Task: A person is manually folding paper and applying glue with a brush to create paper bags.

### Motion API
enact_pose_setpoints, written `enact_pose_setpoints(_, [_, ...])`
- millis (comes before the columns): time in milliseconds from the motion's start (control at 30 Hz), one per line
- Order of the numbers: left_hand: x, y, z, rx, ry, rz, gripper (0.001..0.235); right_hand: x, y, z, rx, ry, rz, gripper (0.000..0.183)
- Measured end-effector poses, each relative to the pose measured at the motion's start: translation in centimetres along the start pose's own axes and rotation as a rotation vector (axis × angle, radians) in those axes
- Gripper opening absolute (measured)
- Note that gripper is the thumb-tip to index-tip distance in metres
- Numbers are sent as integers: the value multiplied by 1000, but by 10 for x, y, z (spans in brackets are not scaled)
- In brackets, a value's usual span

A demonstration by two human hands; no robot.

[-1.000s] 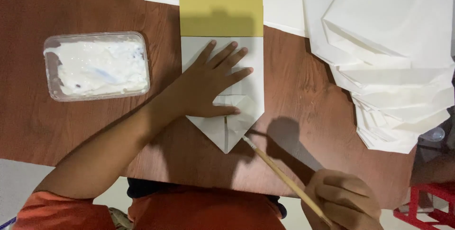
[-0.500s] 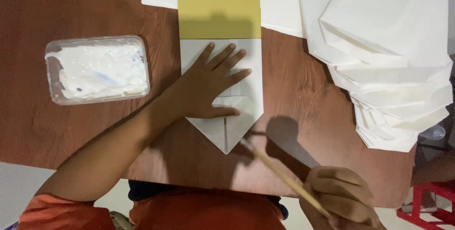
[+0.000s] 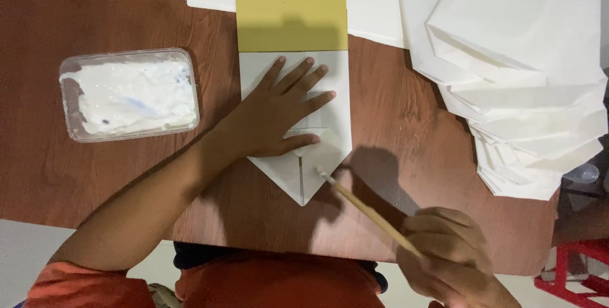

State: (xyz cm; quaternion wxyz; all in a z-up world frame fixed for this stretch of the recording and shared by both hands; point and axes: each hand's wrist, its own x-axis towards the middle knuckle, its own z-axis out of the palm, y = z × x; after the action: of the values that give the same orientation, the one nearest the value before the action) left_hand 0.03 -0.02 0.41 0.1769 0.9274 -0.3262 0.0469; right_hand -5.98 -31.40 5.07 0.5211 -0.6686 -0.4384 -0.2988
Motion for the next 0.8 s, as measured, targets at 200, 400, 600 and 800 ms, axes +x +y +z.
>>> enact_pose_setpoints(200, [0,0,1,62,-11,-1,68,2,6,10,147,-75,-1,30])
enact_pose_setpoints(400, [0,2,-1,60,8,-5,67,14,4,19,0,238,-42,49])
enact_pose_setpoints(600, [1,2,-1,5,-14,-14,67,17,6,18,87,-36,-141,53])
enact_pose_setpoints(800, [0,0,1,-8,-48,-18,70,9,14,13,228,187,-65,34])
